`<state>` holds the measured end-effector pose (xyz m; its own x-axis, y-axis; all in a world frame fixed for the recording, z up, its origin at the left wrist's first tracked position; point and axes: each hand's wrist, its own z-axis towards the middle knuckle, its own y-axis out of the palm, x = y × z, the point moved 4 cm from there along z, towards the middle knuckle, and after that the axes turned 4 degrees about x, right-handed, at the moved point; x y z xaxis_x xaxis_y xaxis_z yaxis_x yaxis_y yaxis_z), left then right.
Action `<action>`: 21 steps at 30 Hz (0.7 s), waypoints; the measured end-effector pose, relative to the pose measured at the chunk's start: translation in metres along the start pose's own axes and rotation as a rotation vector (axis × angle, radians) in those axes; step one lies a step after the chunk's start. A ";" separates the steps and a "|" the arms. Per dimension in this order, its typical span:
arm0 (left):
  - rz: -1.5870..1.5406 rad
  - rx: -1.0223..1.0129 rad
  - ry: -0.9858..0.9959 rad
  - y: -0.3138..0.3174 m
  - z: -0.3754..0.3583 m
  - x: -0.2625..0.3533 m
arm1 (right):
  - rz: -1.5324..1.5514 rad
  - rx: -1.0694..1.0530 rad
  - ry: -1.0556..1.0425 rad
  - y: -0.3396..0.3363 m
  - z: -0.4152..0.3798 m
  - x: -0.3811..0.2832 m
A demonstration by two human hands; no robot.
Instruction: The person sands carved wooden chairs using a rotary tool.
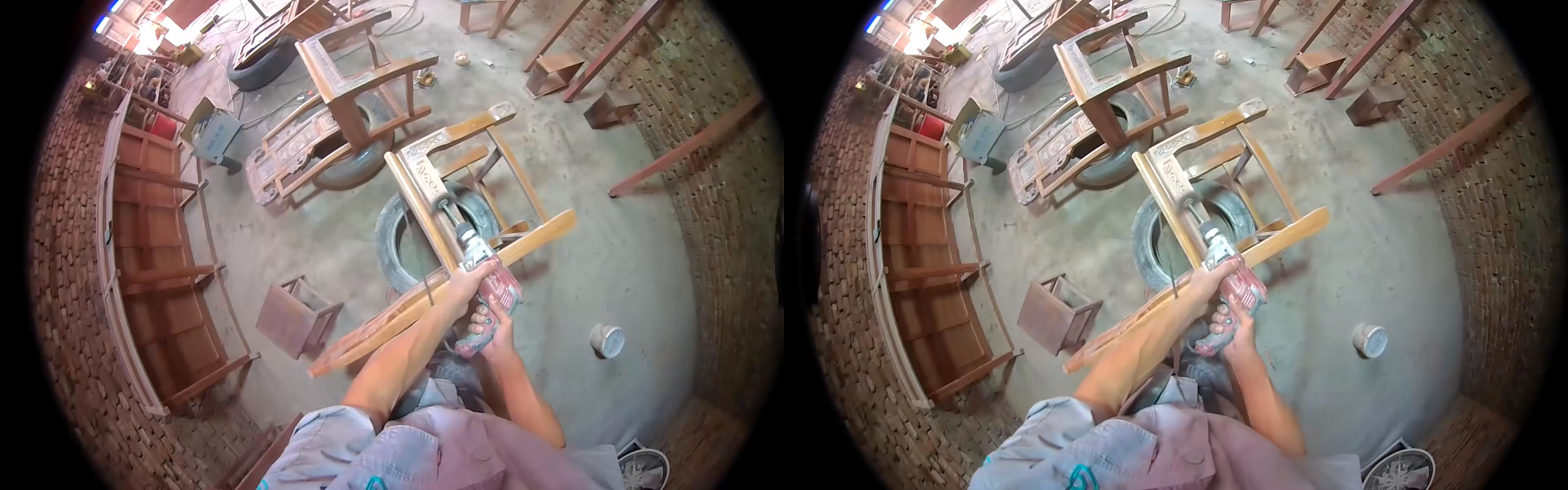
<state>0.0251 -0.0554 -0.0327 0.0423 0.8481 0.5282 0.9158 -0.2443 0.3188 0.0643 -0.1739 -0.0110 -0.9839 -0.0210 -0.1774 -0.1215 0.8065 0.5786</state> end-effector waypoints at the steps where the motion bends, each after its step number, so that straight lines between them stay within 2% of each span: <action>1: 0.011 0.000 -0.005 -0.001 0.001 -0.002 | -0.007 -0.005 0.006 0.002 0.002 -0.001; 4: 0.063 -0.025 -0.027 -0.005 0.013 -0.023 | -0.002 -0.001 0.000 -0.010 -0.006 0.004; 7: 0.001 -0.039 0.087 0.002 0.012 -0.044 | 0.008 0.005 -0.007 -0.017 -0.017 0.005; 11: -0.073 -0.097 -0.030 0.001 0.014 -0.047 | 0.029 0.016 -0.006 -0.023 -0.016 0.003; 16: -0.014 -0.053 0.025 0.003 0.005 -0.049 | 0.021 0.013 0.010 -0.031 -0.020 0.006; 21: 0.018 -0.047 -0.035 0.005 -0.003 -0.053 | -0.030 0.033 -0.024 -0.028 -0.029 0.005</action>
<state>0.0262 -0.1034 -0.0567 0.0737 0.8591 0.5065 0.8951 -0.2809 0.3463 0.0592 -0.2139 -0.0050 -0.9765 -0.0316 -0.2131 -0.1459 0.8249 0.5462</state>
